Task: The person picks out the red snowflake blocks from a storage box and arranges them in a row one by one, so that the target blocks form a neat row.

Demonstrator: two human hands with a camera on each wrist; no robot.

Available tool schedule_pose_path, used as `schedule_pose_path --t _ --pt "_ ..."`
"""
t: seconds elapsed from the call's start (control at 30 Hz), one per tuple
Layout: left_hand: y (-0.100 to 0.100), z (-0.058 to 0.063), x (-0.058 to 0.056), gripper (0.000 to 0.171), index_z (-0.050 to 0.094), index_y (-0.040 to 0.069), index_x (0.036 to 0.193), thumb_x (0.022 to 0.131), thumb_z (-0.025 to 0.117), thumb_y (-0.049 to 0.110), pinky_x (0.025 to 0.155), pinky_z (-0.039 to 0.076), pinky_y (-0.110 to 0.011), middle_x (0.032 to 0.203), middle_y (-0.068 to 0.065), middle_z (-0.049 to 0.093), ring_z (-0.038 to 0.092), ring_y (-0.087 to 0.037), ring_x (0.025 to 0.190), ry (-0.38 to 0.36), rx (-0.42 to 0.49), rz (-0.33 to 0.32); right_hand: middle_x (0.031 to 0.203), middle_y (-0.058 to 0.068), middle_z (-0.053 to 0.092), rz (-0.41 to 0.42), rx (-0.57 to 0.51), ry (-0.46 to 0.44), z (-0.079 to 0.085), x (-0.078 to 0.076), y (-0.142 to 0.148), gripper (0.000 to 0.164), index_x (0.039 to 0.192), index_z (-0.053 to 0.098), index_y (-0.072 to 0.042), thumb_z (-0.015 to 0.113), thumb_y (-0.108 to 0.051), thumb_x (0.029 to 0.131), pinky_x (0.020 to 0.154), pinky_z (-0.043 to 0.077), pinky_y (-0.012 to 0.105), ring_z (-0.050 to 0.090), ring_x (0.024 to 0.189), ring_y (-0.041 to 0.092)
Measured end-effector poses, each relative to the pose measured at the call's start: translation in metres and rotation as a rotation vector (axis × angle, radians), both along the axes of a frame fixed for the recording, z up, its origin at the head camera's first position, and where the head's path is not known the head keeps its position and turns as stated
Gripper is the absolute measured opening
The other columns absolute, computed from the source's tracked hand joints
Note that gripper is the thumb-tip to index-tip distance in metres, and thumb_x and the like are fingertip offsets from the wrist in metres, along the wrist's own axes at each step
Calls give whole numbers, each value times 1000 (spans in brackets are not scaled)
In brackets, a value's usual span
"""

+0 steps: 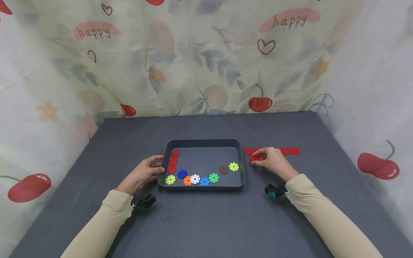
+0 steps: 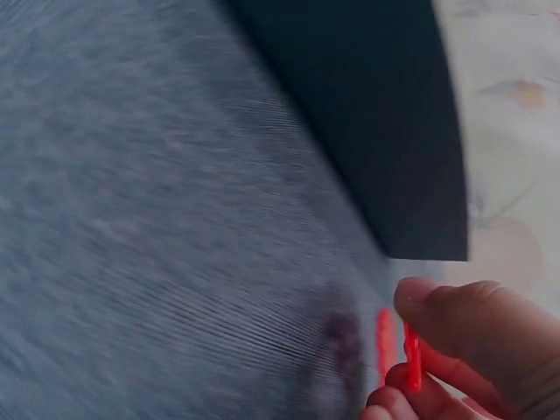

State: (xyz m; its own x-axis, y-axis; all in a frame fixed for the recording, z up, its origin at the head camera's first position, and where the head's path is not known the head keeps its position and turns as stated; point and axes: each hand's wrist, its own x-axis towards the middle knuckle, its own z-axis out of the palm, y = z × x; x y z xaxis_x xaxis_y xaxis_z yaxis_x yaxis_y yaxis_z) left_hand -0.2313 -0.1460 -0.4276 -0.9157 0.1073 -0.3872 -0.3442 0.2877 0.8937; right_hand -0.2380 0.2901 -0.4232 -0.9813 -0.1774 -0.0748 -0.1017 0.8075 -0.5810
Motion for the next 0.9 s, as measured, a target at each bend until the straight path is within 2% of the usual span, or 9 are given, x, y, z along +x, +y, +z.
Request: schedule_pose_path --t 0.17,0.53,0.9 --pt "0 1 -1 58 37 8 146 93 59 -1 105 40 -56 140 -24 48 52 -35 122 4 0 -2 89 4 73 33 26 -13 -7 -3 -3 33 108 72 -5 78 -25 82 71 51 31 63 80 16" --pt "2 2 0 58 37 7 146 93 58 -2 104 40 -56 140 -23 48 53 -35 121 2 6 5 81 3 67 44 72 -4 -9 -7 -6 31 104 73 -3 80 -21 79 63 45 27 57 74 15" --pt "0 1 0 57 38 9 145 93 59 -1 105 39 -56 140 -23 48 52 -35 123 -3 1 9 87 6 68 50 63 -1 -13 -9 -5 33 105 73 -4 81 -21 78 65 47 28 58 77 16"
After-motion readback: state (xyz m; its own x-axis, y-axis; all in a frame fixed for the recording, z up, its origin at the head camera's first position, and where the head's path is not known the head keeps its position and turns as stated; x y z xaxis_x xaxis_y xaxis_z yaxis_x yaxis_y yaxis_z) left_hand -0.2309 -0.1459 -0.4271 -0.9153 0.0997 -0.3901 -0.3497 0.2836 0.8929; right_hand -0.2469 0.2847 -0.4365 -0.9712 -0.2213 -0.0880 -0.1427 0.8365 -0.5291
